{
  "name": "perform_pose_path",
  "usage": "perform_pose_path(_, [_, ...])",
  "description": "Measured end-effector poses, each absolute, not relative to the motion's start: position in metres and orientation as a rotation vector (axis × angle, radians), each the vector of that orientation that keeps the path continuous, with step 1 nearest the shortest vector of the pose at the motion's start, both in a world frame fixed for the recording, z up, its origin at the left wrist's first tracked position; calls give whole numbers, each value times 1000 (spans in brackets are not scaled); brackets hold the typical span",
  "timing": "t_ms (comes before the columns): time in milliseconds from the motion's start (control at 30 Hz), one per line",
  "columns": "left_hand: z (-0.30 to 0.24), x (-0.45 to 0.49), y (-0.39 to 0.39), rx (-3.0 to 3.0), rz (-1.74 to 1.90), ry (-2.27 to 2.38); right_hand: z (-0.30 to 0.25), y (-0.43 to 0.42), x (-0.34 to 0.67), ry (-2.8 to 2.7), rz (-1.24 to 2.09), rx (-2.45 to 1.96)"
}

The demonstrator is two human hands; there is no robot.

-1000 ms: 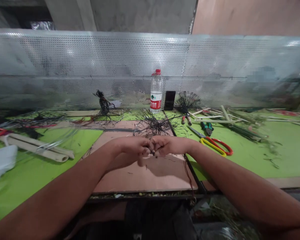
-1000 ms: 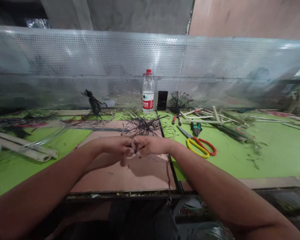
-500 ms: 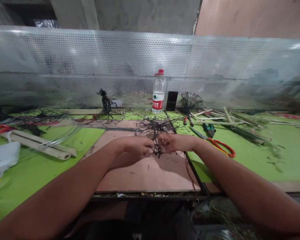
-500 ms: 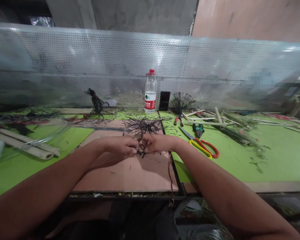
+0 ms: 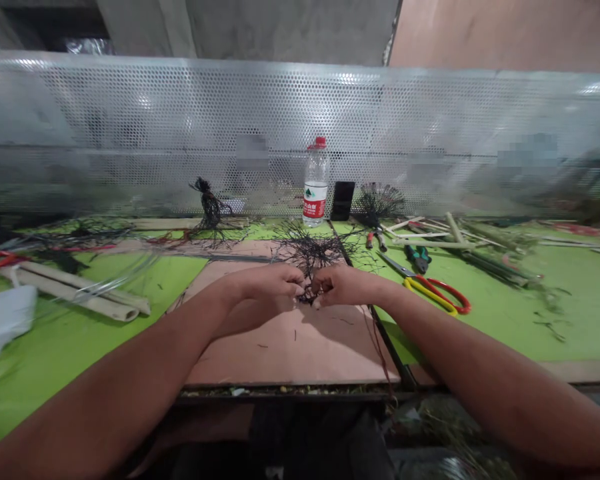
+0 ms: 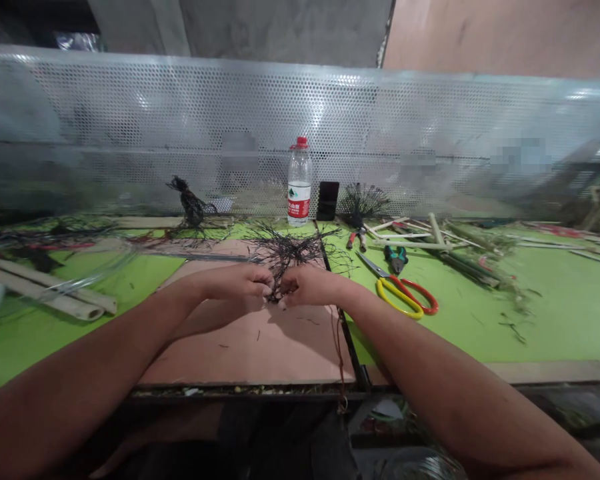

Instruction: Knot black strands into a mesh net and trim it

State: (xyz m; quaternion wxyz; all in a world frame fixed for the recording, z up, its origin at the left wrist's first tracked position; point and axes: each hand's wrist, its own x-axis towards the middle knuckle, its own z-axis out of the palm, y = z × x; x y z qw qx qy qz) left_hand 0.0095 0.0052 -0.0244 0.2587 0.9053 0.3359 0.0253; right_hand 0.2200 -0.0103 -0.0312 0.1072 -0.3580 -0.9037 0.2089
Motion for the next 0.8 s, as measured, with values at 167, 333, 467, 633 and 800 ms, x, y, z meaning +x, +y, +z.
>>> perform_pose_path(167, [-33,12,11,2424,132,990,-41,-8,214,-2556,607,-1079])
perform_pose_path(333, [-37,15,12,2365,185,981,-46,-5,212,-2455,631,-1085])
perform_pose_path(467, [-33,12,11,2354,138,950,-42,-8,212,-2377,830,-1083])
perform_pose_path(633, [-27,3,12,2354,218,884,-39,-9,213,-2162,1106,-1089])
perform_pose_path(800, [-41,9,16,2357,367,789,-43,-7,214,-1996,1263,-1030])
